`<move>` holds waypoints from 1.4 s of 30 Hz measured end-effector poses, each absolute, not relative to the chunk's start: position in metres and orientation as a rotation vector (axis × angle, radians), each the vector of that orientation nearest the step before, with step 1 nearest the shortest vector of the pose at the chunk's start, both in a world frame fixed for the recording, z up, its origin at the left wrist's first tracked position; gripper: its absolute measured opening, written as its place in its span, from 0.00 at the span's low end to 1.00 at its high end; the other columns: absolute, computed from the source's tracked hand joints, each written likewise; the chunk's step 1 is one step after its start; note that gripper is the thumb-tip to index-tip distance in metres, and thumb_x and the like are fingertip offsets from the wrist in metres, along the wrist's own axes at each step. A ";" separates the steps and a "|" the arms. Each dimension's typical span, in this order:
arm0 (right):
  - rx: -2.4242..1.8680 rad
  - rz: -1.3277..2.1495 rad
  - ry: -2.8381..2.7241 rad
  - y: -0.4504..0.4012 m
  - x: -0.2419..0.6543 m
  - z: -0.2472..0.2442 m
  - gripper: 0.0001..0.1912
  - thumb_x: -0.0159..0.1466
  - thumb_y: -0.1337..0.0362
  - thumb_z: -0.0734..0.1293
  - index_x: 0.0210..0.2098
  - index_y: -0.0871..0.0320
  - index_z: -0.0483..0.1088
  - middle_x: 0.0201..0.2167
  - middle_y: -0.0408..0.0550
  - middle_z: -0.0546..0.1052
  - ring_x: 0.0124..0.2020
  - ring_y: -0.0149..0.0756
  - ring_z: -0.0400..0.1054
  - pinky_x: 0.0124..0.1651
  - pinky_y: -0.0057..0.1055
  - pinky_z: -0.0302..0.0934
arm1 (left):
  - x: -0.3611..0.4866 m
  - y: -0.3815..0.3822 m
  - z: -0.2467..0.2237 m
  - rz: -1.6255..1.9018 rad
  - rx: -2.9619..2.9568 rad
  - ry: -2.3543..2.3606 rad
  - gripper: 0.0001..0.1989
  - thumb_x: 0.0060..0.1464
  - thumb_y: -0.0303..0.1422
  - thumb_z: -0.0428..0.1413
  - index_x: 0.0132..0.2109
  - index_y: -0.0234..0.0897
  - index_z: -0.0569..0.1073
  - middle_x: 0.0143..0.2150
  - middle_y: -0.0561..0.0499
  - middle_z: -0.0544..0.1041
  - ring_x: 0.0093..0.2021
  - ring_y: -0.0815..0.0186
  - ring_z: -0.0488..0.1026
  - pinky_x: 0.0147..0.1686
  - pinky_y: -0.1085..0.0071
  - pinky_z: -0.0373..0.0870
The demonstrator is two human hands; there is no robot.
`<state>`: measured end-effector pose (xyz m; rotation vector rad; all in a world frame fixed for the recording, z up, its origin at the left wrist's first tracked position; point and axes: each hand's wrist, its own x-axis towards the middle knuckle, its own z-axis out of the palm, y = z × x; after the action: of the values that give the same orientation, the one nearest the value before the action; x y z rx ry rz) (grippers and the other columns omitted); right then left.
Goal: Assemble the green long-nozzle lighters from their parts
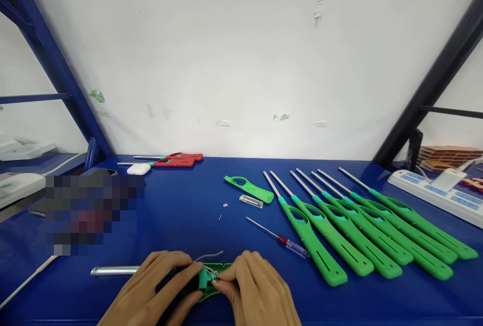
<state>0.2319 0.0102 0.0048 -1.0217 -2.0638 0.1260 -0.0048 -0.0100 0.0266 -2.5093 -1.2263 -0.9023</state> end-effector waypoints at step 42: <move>-0.815 0.116 -2.240 0.011 0.243 0.019 0.07 0.74 0.72 0.69 0.41 0.54 0.77 0.40 0.46 0.83 0.36 0.35 0.77 0.38 0.31 0.73 | -0.002 -0.008 0.026 -0.966 -2.588 -1.174 0.11 0.77 0.26 0.51 0.54 0.37 0.77 0.43 0.47 0.80 0.42 0.60 0.79 0.42 0.64 0.80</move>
<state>0.2434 0.0106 0.0187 -0.8151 -2.2398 0.1160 -0.0015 -0.0084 0.0257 -2.5879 -1.1737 -0.9660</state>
